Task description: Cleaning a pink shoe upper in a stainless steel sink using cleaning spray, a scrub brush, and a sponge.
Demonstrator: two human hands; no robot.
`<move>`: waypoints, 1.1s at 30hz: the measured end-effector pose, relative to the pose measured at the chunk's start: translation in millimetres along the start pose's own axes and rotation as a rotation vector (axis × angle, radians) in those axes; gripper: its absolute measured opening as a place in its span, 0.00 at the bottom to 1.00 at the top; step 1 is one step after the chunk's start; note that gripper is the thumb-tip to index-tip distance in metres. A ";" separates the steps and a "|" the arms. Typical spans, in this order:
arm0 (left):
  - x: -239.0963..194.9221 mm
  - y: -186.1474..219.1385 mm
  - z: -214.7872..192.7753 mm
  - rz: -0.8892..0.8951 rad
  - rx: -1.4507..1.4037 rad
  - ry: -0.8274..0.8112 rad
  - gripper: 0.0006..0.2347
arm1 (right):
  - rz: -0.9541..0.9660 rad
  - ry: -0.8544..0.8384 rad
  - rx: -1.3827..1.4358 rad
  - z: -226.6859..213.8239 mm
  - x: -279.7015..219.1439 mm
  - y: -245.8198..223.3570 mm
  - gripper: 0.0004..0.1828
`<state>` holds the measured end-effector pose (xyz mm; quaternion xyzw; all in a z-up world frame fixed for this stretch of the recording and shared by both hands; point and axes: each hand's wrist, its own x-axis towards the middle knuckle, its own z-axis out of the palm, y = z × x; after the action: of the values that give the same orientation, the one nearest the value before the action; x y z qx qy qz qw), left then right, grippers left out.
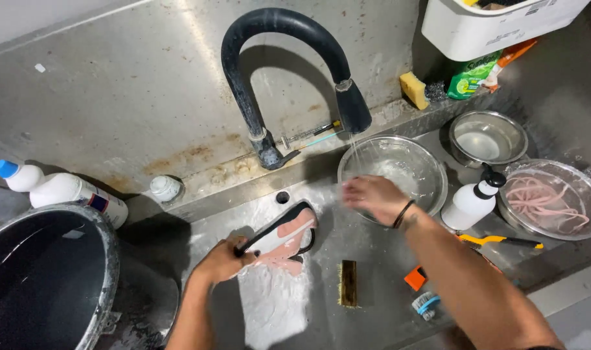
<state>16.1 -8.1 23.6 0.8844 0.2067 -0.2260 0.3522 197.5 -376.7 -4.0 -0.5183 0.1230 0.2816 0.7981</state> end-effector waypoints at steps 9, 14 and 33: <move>21.2 65.7 21.1 -0.152 0.326 -0.110 0.43 | -0.266 0.243 -1.486 -22.2 16.8 2.1 0.26; 26.5 73.8 38.1 -0.025 0.412 0.024 0.39 | -1.157 0.177 -1.184 5.3 -26.2 65.8 0.14; -88.6 9.7 56.1 0.431 -0.589 0.413 0.40 | -1.241 -0.248 -1.526 100.0 -73.2 139.8 0.12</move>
<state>-65.0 -73.1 40.6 0.7956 0.1392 0.1038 0.5804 47.9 -268.1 -31.0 -0.8328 -0.4691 -0.1305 0.2635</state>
